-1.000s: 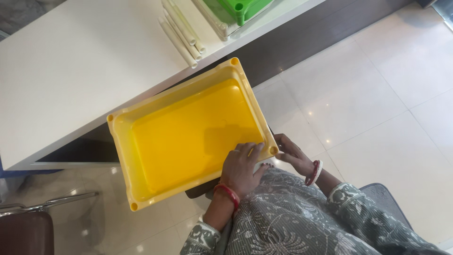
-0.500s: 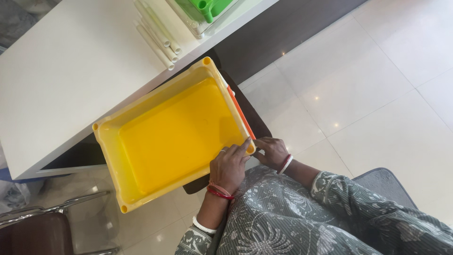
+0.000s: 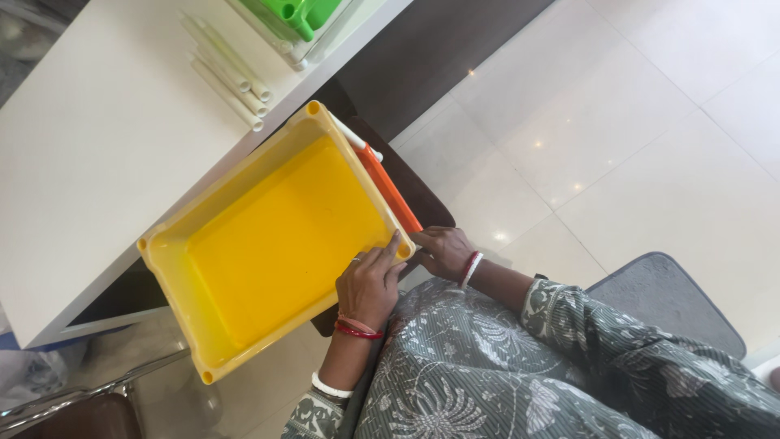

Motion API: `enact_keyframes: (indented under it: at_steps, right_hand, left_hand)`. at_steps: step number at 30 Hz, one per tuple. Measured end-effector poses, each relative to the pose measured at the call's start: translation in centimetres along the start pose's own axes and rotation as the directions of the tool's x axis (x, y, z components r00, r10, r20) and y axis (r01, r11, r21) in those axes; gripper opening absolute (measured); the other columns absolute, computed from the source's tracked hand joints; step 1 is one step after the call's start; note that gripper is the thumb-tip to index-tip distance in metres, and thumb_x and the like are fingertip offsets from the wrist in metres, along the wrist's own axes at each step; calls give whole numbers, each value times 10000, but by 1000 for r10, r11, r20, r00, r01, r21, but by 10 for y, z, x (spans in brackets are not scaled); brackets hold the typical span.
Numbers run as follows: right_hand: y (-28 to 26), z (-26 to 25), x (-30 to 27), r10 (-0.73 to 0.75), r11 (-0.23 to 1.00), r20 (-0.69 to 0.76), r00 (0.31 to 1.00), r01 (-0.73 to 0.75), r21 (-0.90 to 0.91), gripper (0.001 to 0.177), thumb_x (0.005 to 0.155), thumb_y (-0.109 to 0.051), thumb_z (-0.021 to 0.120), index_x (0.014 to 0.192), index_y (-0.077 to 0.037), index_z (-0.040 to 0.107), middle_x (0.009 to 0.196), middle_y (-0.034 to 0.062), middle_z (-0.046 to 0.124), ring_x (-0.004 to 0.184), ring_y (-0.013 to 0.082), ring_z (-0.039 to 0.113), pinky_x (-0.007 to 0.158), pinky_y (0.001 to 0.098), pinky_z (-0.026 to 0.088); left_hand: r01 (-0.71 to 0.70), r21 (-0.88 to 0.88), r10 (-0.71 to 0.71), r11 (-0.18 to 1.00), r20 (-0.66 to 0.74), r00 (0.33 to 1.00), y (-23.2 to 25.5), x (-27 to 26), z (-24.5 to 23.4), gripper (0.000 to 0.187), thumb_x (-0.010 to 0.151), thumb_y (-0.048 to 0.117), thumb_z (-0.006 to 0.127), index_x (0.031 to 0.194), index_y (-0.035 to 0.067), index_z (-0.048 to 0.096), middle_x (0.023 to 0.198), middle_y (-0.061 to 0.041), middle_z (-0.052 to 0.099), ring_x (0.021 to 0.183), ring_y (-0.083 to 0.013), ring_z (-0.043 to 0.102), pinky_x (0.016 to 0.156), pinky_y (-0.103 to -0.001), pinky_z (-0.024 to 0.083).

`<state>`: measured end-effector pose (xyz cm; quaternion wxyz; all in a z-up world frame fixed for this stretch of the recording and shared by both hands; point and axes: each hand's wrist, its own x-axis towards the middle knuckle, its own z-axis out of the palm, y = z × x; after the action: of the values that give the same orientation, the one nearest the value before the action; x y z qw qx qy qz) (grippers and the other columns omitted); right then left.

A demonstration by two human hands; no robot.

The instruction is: The person assembles a stack of three plastic trays by inserting white cylindrical rods into corner sockets. They first attach rods to an orange tray, then place a yellow tray on top and insert additional rods, and finally add a green tray on top, securing it with more rods.

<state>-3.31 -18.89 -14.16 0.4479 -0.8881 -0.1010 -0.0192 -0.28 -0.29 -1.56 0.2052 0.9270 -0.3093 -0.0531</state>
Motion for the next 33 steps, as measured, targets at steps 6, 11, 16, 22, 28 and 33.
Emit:
enact_keyframes:
  at_steps: [6, 11, 16, 22, 28, 33]
  right_hand:
    - [8, -5, 0, -87, 993, 38, 996, 84, 80, 352, 806, -97, 739, 1142, -12, 678, 979, 155, 746, 960, 334, 711, 793, 445, 583]
    - [1, 8, -6, -97, 995, -108, 989, 93, -45, 375, 825, -122, 737, 1182, -34, 665, 966, 148, 746, 1027, 342, 720, 840, 428, 604]
    - [-10, -1, -2, 65, 998, 5, 998, -65, -17, 367, 828, -118, 735, 1179, -41, 662, 944, 132, 758, 923, 315, 738, 822, 422, 588]
    - [-23, -17, 6, 30, 1000, 38, 999, -30, -9, 365, 755, -137, 776, 1090, -30, 676, 1029, 144, 741, 938, 300, 723, 788, 421, 580]
    - [-28, -17, 2, 19, 993, 13, 1000, -17, -121, 320, 771, -126, 753, 1078, -44, 716, 1025, 125, 766, 1023, 293, 719, 850, 416, 590]
    - [-27, -4, 0, -28, 990, -106, 994, 13, -140, 343, 756, -82, 710, 1096, -36, 719, 1023, 145, 767, 966, 308, 736, 839, 420, 603]
  left_hand:
    - [-5, 1, 5, 1000, -27, 1000, -5, -2, 6, 542, 877, 242, 742, 1401, 158, 632, 971, -63, 739, 855, -291, 723, 728, -408, 572]
    - [-18, 14, 19, 1000, -61, 998, -6, -6, 10, 575, 895, 222, 755, 1440, 125, 598, 954, -67, 741, 835, -260, 730, 721, -376, 583]
    - [-2, -25, 0, 1000, -69, 998, -5, -5, 10, 586, 893, 207, 752, 1449, 115, 593, 939, -62, 750, 819, -259, 720, 702, -384, 570]
    - [-63, -106, 43, 992, -176, 983, -10, -12, 13, 550, 908, 212, 742, 1421, 69, 602, 1026, -80, 749, 876, -262, 723, 723, -376, 574]
    - [-58, -156, 20, 986, -237, 971, -18, -18, 16, 402, 896, 185, 743, 1274, 58, 697, 1016, -87, 755, 878, -262, 733, 715, -366, 582]
    - [-12, -221, -47, 975, -258, 965, -15, -20, 14, 319, 874, 178, 761, 1160, 41, 734, 982, -100, 754, 823, -283, 736, 684, -373, 576]
